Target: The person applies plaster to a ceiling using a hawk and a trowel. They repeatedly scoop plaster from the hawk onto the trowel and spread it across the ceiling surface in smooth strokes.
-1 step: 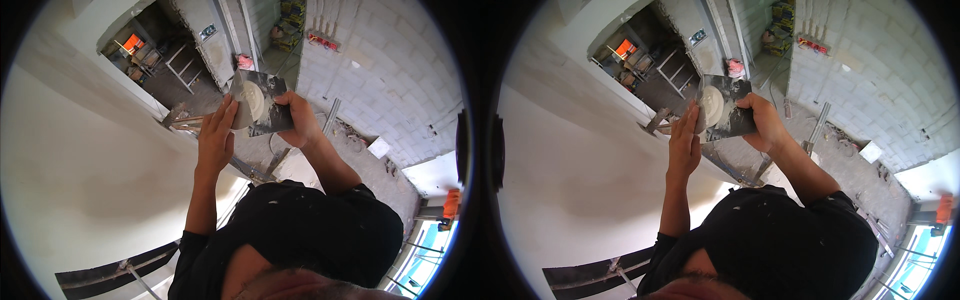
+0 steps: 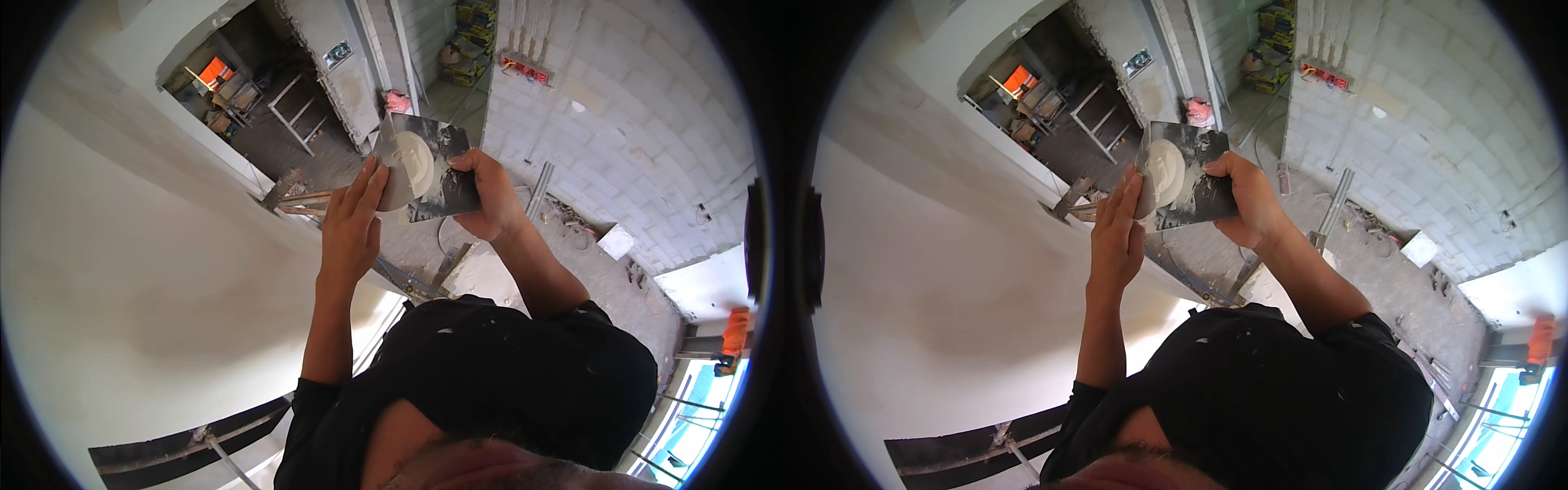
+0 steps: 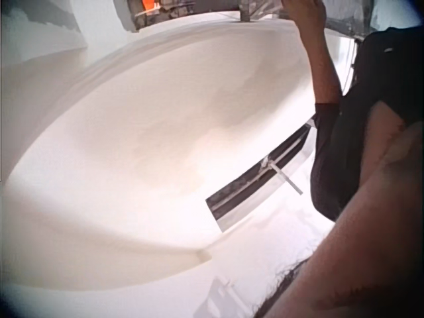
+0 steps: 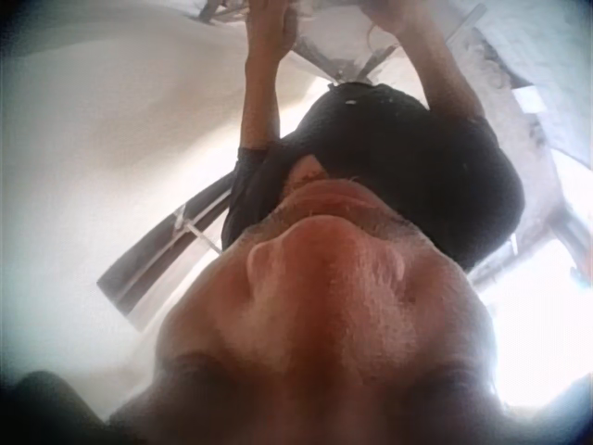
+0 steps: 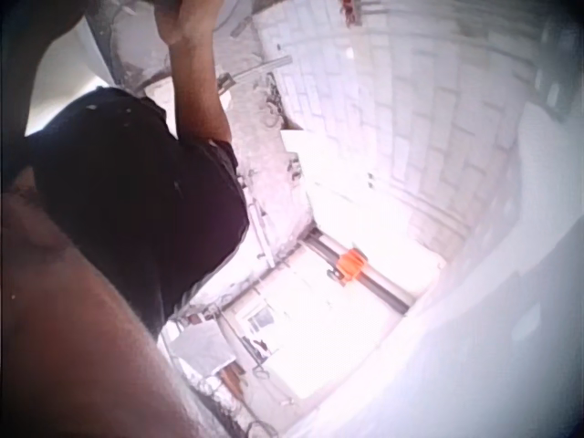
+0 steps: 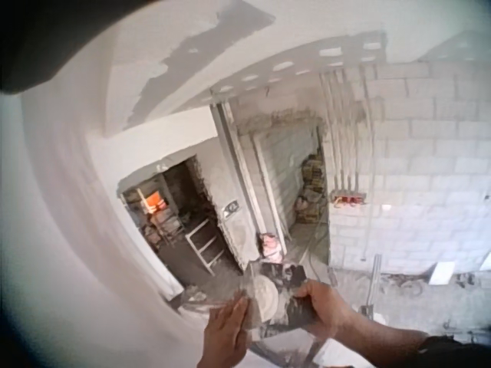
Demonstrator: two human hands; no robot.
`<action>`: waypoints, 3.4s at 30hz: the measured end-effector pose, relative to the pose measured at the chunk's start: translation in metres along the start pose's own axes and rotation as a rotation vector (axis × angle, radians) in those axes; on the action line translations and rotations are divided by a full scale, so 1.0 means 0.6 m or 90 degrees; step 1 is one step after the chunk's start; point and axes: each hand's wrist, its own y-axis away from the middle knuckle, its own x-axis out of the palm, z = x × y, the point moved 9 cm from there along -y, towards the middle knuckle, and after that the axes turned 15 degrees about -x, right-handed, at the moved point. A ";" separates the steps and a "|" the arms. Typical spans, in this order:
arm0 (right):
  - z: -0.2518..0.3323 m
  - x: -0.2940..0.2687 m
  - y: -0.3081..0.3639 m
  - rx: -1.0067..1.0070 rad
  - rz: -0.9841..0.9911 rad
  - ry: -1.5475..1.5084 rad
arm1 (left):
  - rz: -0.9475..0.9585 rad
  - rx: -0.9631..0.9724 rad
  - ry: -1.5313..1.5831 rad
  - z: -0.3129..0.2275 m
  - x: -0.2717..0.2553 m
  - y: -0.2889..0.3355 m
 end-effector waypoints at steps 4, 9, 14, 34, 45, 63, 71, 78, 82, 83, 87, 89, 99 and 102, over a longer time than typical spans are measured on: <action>0.035 -0.056 -0.035 -0.024 0.020 -0.039 | 0.067 -0.047 -0.128 0.042 0.035 -0.003; 0.125 0.002 -0.035 -0.265 0.065 0.049 | 0.213 -0.376 0.853 0.123 0.096 0.049; 0.142 0.024 0.000 -0.399 0.140 0.148 | 0.549 -0.337 1.332 0.000 0.081 0.069; 0.156 0.113 0.035 -0.501 0.530 0.700 | 0.637 -0.262 1.255 -0.100 0.009 -0.002; 0.133 -0.013 -0.030 -0.393 0.371 1.006 | 0.495 -0.258 1.127 -0.100 -0.059 0.003; 0.173 0.039 -0.333 -0.603 0.223 0.460 | 0.322 -0.312 1.094 -0.078 -0.017 -0.017; 0.131 0.215 -0.359 -0.593 0.410 0.303 | 0.182 -0.400 1.100 -0.078 -0.032 -0.005; 0.132 0.286 -0.334 -0.786 0.435 0.294 | 0.059 -0.407 1.015 -0.071 -0.035 0.015; 0.115 0.305 -0.344 -0.759 0.449 0.207 | 0.033 -0.356 1.107 -0.106 -0.036 0.012; 0.111 0.305 -0.347 -0.723 0.453 0.187 | 0.046 -0.333 1.128 -0.113 -0.035 0.006; -0.013 0.251 -0.448 -0.399 0.448 0.098 | 0.034 -0.359 1.127 -0.125 -0.032 -0.009; -0.015 0.248 -0.445 -0.321 0.387 -0.089 | 0.040 -0.331 1.149 -0.136 -0.029 -0.018; -0.085 0.208 -0.471 -0.070 0.329 -0.225 | 0.000 -0.267 1.216 -0.140 -0.031 -0.052; -0.143 0.143 -0.502 -0.054 0.234 -0.235 | 0.101 -0.168 1.232 -0.166 -0.033 -0.085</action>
